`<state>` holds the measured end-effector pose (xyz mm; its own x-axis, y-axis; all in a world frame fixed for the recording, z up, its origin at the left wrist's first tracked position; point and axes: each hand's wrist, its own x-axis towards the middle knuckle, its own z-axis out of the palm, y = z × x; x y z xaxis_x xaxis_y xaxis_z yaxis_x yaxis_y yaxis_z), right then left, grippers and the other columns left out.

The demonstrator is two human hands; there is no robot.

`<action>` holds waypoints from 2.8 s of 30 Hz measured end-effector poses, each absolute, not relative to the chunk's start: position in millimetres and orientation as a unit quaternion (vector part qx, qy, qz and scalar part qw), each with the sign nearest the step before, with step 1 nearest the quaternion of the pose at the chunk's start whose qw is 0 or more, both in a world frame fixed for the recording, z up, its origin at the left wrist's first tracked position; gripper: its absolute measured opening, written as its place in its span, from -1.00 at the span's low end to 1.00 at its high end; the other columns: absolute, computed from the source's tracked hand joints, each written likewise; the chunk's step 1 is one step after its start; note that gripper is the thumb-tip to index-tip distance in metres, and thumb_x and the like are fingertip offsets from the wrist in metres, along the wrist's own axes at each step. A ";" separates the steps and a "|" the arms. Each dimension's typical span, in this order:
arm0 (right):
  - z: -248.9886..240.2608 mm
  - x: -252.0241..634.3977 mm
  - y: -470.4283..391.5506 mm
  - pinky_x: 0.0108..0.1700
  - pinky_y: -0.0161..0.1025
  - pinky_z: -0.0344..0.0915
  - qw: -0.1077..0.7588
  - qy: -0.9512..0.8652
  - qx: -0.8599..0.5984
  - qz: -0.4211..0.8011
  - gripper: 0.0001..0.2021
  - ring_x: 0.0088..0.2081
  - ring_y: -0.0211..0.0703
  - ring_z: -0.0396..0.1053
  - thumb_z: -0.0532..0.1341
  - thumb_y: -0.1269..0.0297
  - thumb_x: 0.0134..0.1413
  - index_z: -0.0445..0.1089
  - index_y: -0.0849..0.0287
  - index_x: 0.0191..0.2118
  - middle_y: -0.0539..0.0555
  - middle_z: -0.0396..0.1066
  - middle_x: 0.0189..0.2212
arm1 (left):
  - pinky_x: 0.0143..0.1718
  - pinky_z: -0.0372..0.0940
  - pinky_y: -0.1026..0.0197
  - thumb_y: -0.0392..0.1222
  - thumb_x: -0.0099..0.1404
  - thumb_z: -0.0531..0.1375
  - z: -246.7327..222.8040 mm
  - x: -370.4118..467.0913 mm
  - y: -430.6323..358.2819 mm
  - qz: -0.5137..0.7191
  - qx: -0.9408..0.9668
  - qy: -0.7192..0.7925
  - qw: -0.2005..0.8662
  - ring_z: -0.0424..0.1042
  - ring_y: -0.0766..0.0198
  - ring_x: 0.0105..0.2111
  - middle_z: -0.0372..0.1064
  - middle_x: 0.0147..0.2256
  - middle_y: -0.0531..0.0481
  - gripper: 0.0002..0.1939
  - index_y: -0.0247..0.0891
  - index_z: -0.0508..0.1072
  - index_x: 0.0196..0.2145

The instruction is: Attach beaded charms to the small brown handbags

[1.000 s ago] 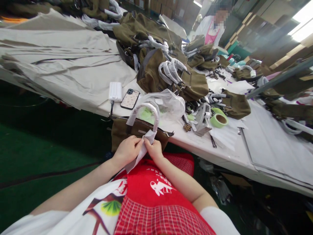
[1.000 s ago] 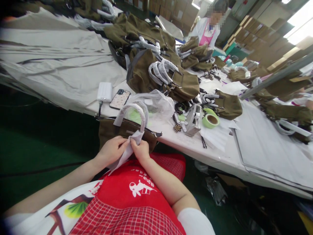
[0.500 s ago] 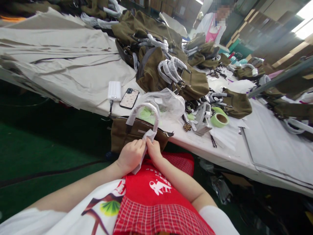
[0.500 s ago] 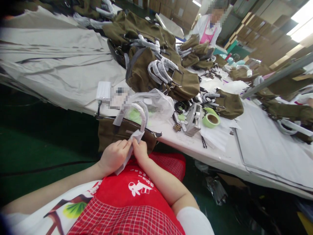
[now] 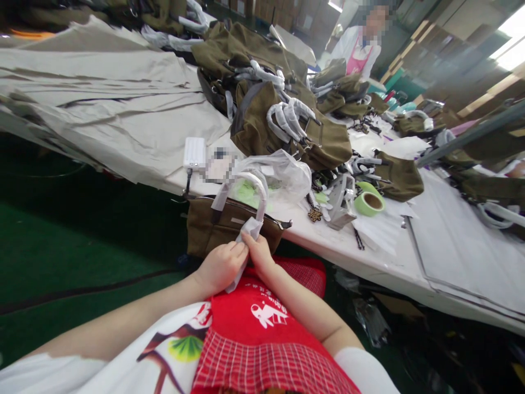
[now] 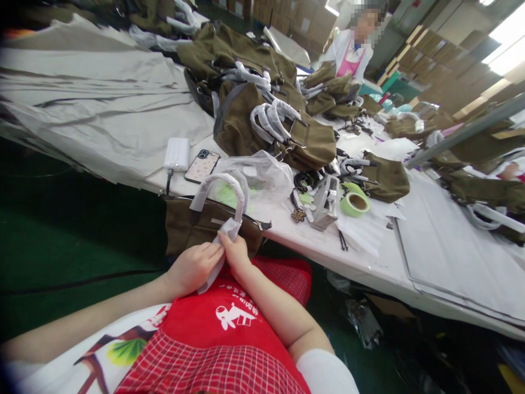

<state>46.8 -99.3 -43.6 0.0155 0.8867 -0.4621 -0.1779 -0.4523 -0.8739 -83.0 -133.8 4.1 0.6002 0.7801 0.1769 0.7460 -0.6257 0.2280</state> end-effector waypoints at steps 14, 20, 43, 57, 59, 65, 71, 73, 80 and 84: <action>-45.3 49.0 -99.1 -0.46 -0.28 0.22 0.431 -0.253 -0.516 0.696 -0.53 -0.56 -0.23 0.25 0.37 -0.14 -0.22 0.42 0.21 -0.37 -0.01 0.38 -0.58 | -0.40 0.29 0.21 0.14 -0.11 0.41 -10.8 -93.8 -105.3 0.247 0.299 0.511 0.767 0.42 0.19 -0.46 0.49 -0.44 -0.05 -0.45 -0.31 0.47 -0.28; -41.3 51.9 -93.7 -0.23 -0.24 0.31 0.471 -0.205 -0.490 0.704 -0.54 -0.38 -0.15 0.38 0.45 0.00 -0.32 0.47 0.23 -0.32 0.04 0.49 -0.41 | -0.27 0.30 0.18 0.20 0.03 0.30 -6.8 -98.5 -99.7 0.232 0.523 0.543 0.615 0.47 0.00 -0.27 0.56 -0.30 -0.07 -0.48 -0.32 0.57 -0.25; 42.4 315.4 -24.3 -0.06 -0.11 0.23 0.417 -0.440 -0.794 0.051 -0.69 -0.13 0.07 0.35 0.24 0.06 -0.04 0.52 0.25 -0.37 0.25 0.49 -0.31 | -0.13 0.33 0.13 0.27 -0.03 0.29 -7.6 -103.5 -92.4 0.197 0.541 0.542 0.612 0.49 -0.06 -0.19 0.57 -0.24 -0.10 -0.41 -0.29 0.58 -0.23; 0.5 336.7 -39.5 0.03 -0.11 0.21 0.486 -0.443 -0.753 0.008 -0.63 -0.10 0.01 0.38 0.22 -0.04 -0.08 0.56 0.20 -0.42 0.20 0.50 -0.24 | -0.30 0.26 0.19 0.15 0.01 0.30 -1.4 -100.6 -100.8 0.226 0.495 0.544 0.639 0.43 0.05 -0.31 0.52 -0.35 -0.07 -0.51 -0.35 0.56 -0.29; -6.4 336.9 -50.4 -0.10 -0.11 0.27 0.458 -0.422 -0.781 0.036 -0.60 -0.24 -0.01 0.41 0.22 -0.06 -0.08 0.56 0.22 -0.42 0.18 0.50 -0.38 | -0.30 0.25 0.20 0.14 -0.01 0.31 -1.6 -100.0 -100.7 0.228 0.481 0.541 0.651 0.43 0.06 -0.32 0.52 -0.35 -0.06 -0.52 -0.35 0.56 -0.30; -13.9 334.6 -57.4 -0.53 -0.25 0.20 0.497 -0.328 -0.762 0.253 -0.56 -0.64 -0.22 0.27 0.29 -0.13 -0.20 0.48 0.23 -0.46 0.03 0.38 -0.68 | -0.39 0.22 0.23 0.11 -0.05 0.36 -6.2 -97.2 -102.3 0.235 0.395 0.523 0.718 0.40 0.17 -0.43 0.48 -0.43 -0.03 -0.53 -0.35 0.52 -0.33; -11.0 336.3 -54.5 -0.57 -0.27 0.17 0.468 -0.304 -0.785 0.269 -0.69 -0.67 -0.25 0.24 0.31 0.02 -0.19 0.44 0.21 -0.53 0.04 0.36 -0.70 | -0.42 0.20 0.28 0.03 -0.05 0.40 -5.0 -95.3 -104.4 0.255 0.325 0.484 0.772 0.36 0.27 -0.49 0.47 -0.46 0.00 -0.56 -0.33 0.50 -0.29; -13.4 330.9 -60.3 -0.58 -0.27 0.16 0.449 -0.301 -0.796 0.271 -0.71 -0.68 -0.24 0.24 0.33 0.05 -0.22 0.43 0.22 -0.56 0.05 0.35 -0.73 | -0.44 0.19 0.27 0.03 -0.04 0.39 -3.9 -94.5 -104.6 0.258 0.328 0.478 0.773 0.36 0.28 -0.50 0.47 -0.46 0.00 -0.57 -0.33 0.50 -0.29; 3.0 231.3 -84.9 -0.53 -0.35 0.20 0.435 -0.433 -0.676 0.409 -0.65 -0.64 -0.31 0.22 0.29 -0.01 -0.10 0.50 0.24 -0.44 -0.03 0.33 -0.69 | -0.37 0.23 0.24 0.09 -0.05 0.37 2.4 -90.3 -102.9 0.253 0.393 0.484 0.740 0.39 0.20 -0.41 0.49 -0.38 -0.03 -0.51 -0.34 0.51 -0.27; 28.6 156.5 -95.9 -0.50 -0.34 0.22 0.371 -0.496 -0.573 0.536 -0.67 -0.61 -0.30 0.24 0.26 -0.01 0.01 0.50 0.21 -0.42 -0.03 0.34 -0.67 | -0.39 0.21 0.25 0.11 -0.01 0.35 2.8 -89.5 -101.2 0.245 0.416 0.481 0.732 0.37 0.21 -0.42 0.48 -0.39 -0.03 -0.51 -0.35 0.51 -0.25</action>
